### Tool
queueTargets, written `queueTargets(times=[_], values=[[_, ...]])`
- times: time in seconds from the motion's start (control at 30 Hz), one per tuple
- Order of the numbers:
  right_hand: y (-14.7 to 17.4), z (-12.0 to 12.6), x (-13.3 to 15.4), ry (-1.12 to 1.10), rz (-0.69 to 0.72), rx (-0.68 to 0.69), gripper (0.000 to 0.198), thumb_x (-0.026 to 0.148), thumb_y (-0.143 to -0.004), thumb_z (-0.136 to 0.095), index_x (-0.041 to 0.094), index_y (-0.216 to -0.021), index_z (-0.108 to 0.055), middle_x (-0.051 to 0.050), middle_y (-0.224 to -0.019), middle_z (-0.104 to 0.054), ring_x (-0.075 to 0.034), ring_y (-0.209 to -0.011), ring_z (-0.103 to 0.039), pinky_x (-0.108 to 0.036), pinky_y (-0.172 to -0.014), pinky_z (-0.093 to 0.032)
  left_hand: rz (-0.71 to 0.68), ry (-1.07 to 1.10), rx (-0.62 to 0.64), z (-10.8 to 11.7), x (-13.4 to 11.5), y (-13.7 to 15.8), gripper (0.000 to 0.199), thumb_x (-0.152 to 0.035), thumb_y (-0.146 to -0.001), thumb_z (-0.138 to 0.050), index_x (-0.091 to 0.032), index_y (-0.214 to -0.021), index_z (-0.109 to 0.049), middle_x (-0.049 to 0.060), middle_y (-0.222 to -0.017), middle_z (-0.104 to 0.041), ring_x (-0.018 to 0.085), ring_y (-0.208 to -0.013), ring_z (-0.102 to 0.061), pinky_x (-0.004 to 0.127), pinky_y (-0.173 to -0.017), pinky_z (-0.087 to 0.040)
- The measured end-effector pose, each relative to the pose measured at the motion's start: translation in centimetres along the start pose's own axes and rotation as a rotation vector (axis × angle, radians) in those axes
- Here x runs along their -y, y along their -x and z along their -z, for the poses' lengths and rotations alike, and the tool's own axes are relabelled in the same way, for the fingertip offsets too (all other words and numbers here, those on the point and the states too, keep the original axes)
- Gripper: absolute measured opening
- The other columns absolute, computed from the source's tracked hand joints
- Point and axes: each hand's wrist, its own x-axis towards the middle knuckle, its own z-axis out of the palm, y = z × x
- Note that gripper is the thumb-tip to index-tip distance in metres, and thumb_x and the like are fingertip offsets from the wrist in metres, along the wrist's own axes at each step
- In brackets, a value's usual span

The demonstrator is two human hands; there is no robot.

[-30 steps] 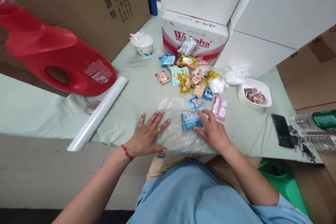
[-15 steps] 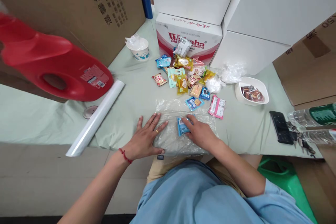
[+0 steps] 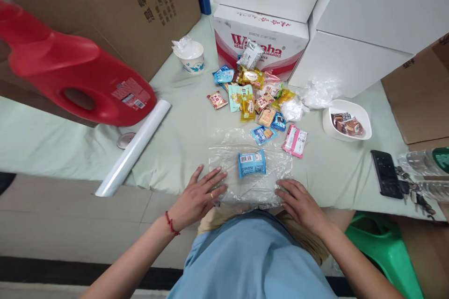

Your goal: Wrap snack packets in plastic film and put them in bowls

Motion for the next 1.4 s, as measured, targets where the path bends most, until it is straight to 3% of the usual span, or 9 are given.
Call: queueTargets(times=[0.13, 0.3, 0.43, 0.57, 0.8, 0.97, 1.07, 1.17, 1.4], values=[[-2.4, 1.8, -0.5, -0.180, 0.054, 0.053, 0.025, 0.024, -0.102, -0.051, 0.026, -0.111, -0.074, -0.011, -0.116, -0.075, -0.025, -0.104, -0.068, -0.045, -0.092, -0.057, 0.084, 0.165, -0.068, 1.4, 0.8, -1.3, 0.031, -0.028, -0.104, -0.043, -0.029, -0.114, -0.073, 0.005, -0.131, -0.073, 0.021, -0.139, -0.055, 0.052, -0.126, -0.025], [-7.1, 5.5, -1.6, -0.307, -0.053, 0.058, 0.032, 0.040, -0.104, -0.047, 0.024, -0.101, -0.074, -0.008, -0.094, -0.077, -0.022, -0.088, -0.068, -0.035, -0.082, -0.054, 0.283, 0.253, -0.198, 3.3, 1.8, -4.3, 0.036, -0.040, -0.102, -0.042, -0.024, -0.098, -0.074, 0.006, -0.107, -0.077, 0.025, -0.119, -0.061, 0.045, -0.105, -0.046], [-10.7, 6.4, -3.0, -0.137, -0.311, 0.056, 0.030, 0.036, -0.101, -0.047, 0.021, -0.100, -0.073, -0.006, -0.090, -0.075, -0.021, -0.080, -0.067, -0.030, -0.075, -0.049, 0.501, 0.168, -0.274, 2.3, 3.0, -6.8, 0.034, -0.045, -0.095, -0.048, -0.022, -0.087, -0.072, 0.008, -0.098, -0.073, 0.027, -0.103, -0.060, 0.047, -0.097, -0.047], [-13.2, 7.1, -3.0, 0.284, -0.467, 0.186, 0.026, 0.027, -0.098, -0.052, 0.021, -0.115, -0.070, -0.012, -0.108, -0.073, -0.027, -0.094, -0.066, -0.032, -0.072, -0.045, 0.656, 0.140, -0.419, 1.7, 3.9, -7.7, 0.034, -0.048, -0.089, -0.058, -0.020, -0.104, -0.069, 0.012, -0.111, -0.067, 0.031, -0.111, -0.056, 0.051, -0.102, -0.044], [-18.4, 7.5, -0.3, 0.362, -0.237, 0.132, 0.028, 0.028, -0.103, -0.048, 0.020, -0.119, -0.069, -0.013, -0.115, -0.070, -0.030, -0.113, -0.057, -0.037, -0.091, -0.045, 0.681, -0.076, -0.831, 3.8, -0.3, -4.5, 0.031, -0.028, -0.093, -0.051, -0.020, -0.120, -0.064, 0.015, -0.116, -0.061, 0.034, -0.120, -0.054, 0.060, -0.109, -0.036], [-22.9, 4.0, 0.0, 0.367, -0.107, 0.161, 0.039, 0.028, -0.099, -0.055, 0.015, -0.135, -0.060, -0.016, -0.126, -0.067, -0.032, -0.123, -0.050, -0.041, -0.101, -0.042, 0.214, -0.062, -0.429, 2.3, -5.7, -5.6, 0.050, -0.016, -0.096, -0.042, -0.033, -0.140, -0.060, 0.006, -0.126, -0.071, 0.025, -0.105, -0.063, 0.047, -0.091, -0.045], [-24.6, 2.9, -0.5, 0.374, -0.209, 0.203, 0.040, 0.028, -0.097, -0.058, 0.014, -0.134, -0.062, -0.018, -0.126, -0.067, -0.035, -0.120, -0.051, -0.043, -0.098, -0.042, 0.199, -0.075, -0.230, 0.9, -6.6, -8.0, 0.050, -0.017, -0.099, -0.039, -0.028, -0.144, -0.059, 0.007, -0.140, -0.067, 0.025, -0.103, -0.064, 0.045, -0.084, -0.047], [-25.1, 3.5, -0.6, 0.352, -0.234, 0.251, 0.025, 0.024, -0.098, -0.053, 0.016, -0.113, -0.072, -0.015, -0.113, -0.070, -0.033, -0.114, -0.053, -0.041, -0.095, -0.041, 0.239, -0.075, -0.199, -0.2, -6.3, -9.3, 0.044, -0.018, -0.100, -0.043, -0.025, -0.136, -0.065, 0.006, -0.139, -0.069, 0.026, -0.105, -0.064, 0.045, -0.086, -0.049], [-20.4, 5.8, 3.0, 0.347, 0.061, 0.187, 0.024, 0.024, -0.104, -0.047, 0.018, -0.104, -0.070, -0.011, -0.107, -0.064, -0.023, -0.094, -0.056, -0.031, -0.078, -0.039, 0.247, -0.089, -0.290, -0.6, -6.4, -9.4, 0.035, -0.015, -0.096, -0.055, -0.025, -0.125, -0.071, 0.005, -0.127, -0.074, 0.022, -0.096, -0.066, 0.039, -0.079, -0.050]])
